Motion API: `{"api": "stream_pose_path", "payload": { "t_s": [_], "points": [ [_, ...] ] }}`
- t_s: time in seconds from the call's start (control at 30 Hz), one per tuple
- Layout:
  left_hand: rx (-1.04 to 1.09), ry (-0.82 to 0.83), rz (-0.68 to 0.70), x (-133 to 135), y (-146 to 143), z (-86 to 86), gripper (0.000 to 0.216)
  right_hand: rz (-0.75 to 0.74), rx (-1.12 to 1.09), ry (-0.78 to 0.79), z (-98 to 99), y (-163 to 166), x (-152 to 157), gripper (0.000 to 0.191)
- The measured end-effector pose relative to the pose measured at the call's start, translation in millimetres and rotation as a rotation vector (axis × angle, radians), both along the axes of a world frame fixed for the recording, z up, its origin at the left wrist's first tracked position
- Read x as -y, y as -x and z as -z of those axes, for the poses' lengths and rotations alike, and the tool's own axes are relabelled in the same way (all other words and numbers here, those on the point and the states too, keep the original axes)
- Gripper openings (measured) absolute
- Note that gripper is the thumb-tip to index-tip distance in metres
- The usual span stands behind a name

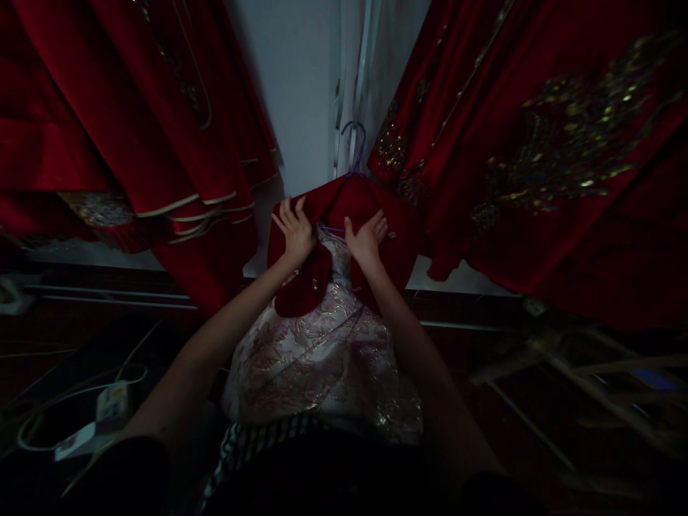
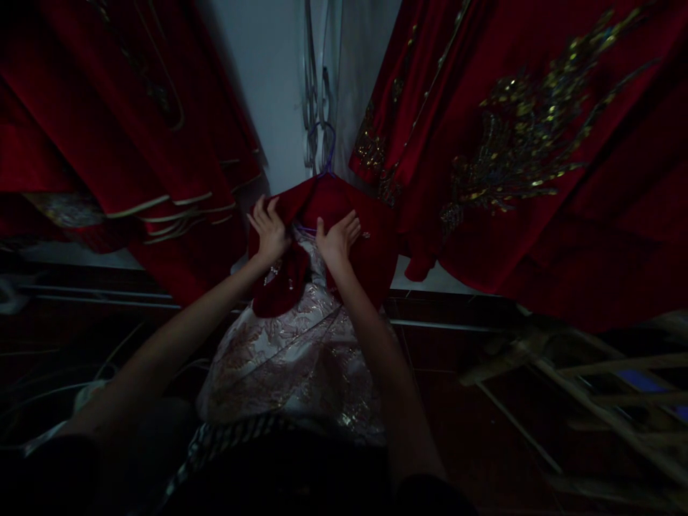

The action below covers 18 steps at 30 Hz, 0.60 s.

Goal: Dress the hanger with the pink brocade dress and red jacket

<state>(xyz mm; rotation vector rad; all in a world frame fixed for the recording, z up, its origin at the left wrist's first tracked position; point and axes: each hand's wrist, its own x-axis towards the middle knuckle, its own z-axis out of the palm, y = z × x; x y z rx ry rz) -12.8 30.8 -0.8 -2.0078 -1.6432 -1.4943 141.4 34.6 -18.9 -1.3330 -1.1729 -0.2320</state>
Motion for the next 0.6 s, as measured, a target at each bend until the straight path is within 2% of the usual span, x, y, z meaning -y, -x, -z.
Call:
{"api": "stream_pose_path", "payload": {
  "t_s": [0.1,0.17,0.27,0.43,0.6],
  "points": [
    [0.063,0.065,0.000,-19,39,-3.0,0.068,0.114,0.059,0.112,-4.9,-41,9,0.076],
    [0.091,0.202,-0.002,-32,62,-5.7,0.061,0.116,0.102,0.204,-14.4,-68,11,0.068],
    [0.122,0.357,-0.058,-45,83,-10.9,0.047,0.100,0.185,0.258,-30.7,-97,10,0.062],
    [0.147,0.331,-0.087,-50,93,-24.1,0.040,0.046,0.307,0.258,-43.8,-115,9,0.063],
    [0.160,0.323,-0.005,-51,90,-40.1,0.036,0.022,0.330,0.357,-43.9,-118,6,0.066]
  ]
}}
